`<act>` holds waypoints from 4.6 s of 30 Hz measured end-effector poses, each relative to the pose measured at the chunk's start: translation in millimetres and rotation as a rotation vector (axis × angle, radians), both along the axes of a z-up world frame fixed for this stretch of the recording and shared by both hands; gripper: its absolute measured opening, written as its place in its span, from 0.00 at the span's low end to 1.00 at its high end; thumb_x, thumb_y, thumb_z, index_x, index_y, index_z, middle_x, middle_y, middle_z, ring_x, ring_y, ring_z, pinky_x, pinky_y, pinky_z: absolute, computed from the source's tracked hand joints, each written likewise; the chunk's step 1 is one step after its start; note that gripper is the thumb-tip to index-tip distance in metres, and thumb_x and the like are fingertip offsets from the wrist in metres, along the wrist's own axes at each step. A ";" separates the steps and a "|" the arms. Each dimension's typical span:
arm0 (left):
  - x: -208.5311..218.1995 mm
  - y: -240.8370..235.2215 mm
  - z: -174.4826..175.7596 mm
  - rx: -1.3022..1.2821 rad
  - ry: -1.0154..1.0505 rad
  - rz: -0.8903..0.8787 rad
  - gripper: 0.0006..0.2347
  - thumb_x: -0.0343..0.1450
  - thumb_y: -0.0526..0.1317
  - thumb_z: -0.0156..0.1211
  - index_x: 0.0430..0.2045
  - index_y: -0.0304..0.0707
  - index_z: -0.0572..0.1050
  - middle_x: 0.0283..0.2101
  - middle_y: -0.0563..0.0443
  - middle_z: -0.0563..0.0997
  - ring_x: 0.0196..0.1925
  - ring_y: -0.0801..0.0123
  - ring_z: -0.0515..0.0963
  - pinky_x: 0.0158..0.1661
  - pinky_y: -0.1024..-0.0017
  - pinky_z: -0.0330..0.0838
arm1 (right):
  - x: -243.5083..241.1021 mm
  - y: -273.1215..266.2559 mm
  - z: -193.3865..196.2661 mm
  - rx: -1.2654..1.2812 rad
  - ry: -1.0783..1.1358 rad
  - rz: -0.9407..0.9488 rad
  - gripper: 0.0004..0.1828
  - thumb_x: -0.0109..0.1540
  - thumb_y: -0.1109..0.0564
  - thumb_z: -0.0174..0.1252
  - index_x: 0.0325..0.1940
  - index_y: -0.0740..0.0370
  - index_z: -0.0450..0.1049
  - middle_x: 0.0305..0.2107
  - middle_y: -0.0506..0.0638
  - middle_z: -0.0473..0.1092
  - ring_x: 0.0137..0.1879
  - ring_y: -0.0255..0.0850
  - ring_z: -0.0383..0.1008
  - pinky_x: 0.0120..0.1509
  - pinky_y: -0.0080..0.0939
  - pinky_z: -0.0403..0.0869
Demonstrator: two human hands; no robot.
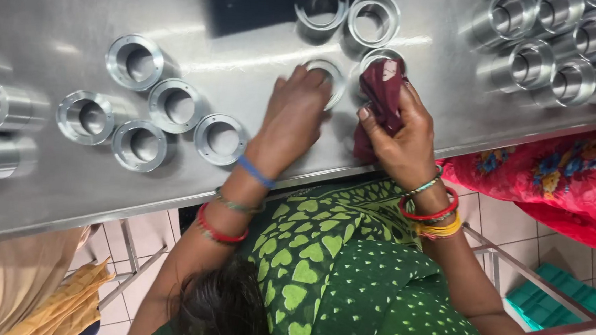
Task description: Inspecting metal rings using a dial gauge and wiping them with a cloth.
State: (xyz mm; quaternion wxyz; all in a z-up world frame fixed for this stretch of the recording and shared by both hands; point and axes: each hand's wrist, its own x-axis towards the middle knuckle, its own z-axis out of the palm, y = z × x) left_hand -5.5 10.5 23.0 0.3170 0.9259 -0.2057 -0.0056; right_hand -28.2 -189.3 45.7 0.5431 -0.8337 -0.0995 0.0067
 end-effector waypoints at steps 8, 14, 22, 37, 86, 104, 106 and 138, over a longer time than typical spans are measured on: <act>-56.8 34.0 -34.5 -0.823 0.613 0.222 0.12 0.66 0.36 0.67 0.43 0.35 0.82 0.41 0.49 0.86 0.45 0.62 0.85 0.50 0.68 0.76 | -5.1 52.3 -1.5 -0.369 -0.600 0.305 0.21 0.51 0.65 0.64 0.48 0.63 0.70 0.55 0.61 0.69 0.60 0.61 0.73 0.62 0.50 0.74; -64.8 47.5 -21.4 -0.835 0.255 0.003 0.13 0.66 0.38 0.75 0.42 0.32 0.83 0.47 0.46 0.84 0.56 0.67 0.79 0.57 0.71 0.72 | -2.1 39.4 -52.9 0.705 0.780 0.168 0.21 0.61 0.69 0.57 0.59 0.67 0.73 0.52 0.59 0.72 0.57 0.46 0.75 0.61 0.41 0.76; -52.9 34.3 -6.5 -0.844 0.629 0.015 0.14 0.65 0.44 0.74 0.38 0.35 0.84 0.35 0.56 0.80 0.40 0.71 0.73 0.44 0.68 0.70 | -15.4 47.1 -4.6 -0.046 -0.152 0.173 0.33 0.53 0.76 0.43 0.64 0.72 0.66 0.56 0.57 0.70 0.63 0.47 0.74 0.67 0.44 0.71; -49.0 58.2 37.6 -1.158 0.491 0.044 0.29 0.73 0.35 0.59 0.70 0.42 0.53 0.67 0.57 0.66 0.61 0.70 0.76 0.60 0.71 0.76 | -12.5 37.1 13.3 0.327 0.164 0.163 0.33 0.62 0.65 0.68 0.69 0.70 0.63 0.55 0.51 0.72 0.59 0.36 0.75 0.67 0.38 0.75; -53.0 42.4 1.7 -0.884 0.547 -0.016 0.18 0.63 0.43 0.73 0.43 0.33 0.80 0.53 0.54 0.80 0.54 0.75 0.79 0.47 0.73 0.76 | -10.6 41.9 -33.8 0.534 0.481 0.183 0.17 0.64 0.64 0.59 0.58 0.65 0.74 0.48 0.53 0.77 0.53 0.41 0.79 0.59 0.40 0.79; -52.7 54.0 -3.9 -1.130 0.527 -0.020 0.22 0.74 0.35 0.62 0.64 0.35 0.67 0.56 0.46 0.77 0.57 0.68 0.79 0.57 0.67 0.76 | -17.8 25.1 5.4 0.278 0.121 0.167 0.33 0.62 0.66 0.65 0.69 0.70 0.62 0.57 0.53 0.71 0.61 0.38 0.73 0.67 0.40 0.73; -47.5 45.2 4.1 -1.013 0.437 0.090 0.24 0.71 0.30 0.58 0.65 0.35 0.63 0.56 0.42 0.76 0.53 0.63 0.81 0.55 0.64 0.76 | -17.7 23.8 -4.7 0.308 0.214 0.132 0.31 0.61 0.65 0.67 0.67 0.70 0.65 0.55 0.53 0.72 0.59 0.37 0.74 0.66 0.38 0.75; -23.6 -25.8 -3.5 -0.246 0.256 0.042 0.12 0.67 0.39 0.66 0.42 0.34 0.80 0.46 0.44 0.82 0.52 0.55 0.78 0.50 0.59 0.71 | -10.0 -27.1 -12.9 -0.205 -0.211 -0.022 0.20 0.62 0.67 0.62 0.59 0.65 0.69 0.55 0.58 0.72 0.55 0.47 0.77 0.58 0.41 0.78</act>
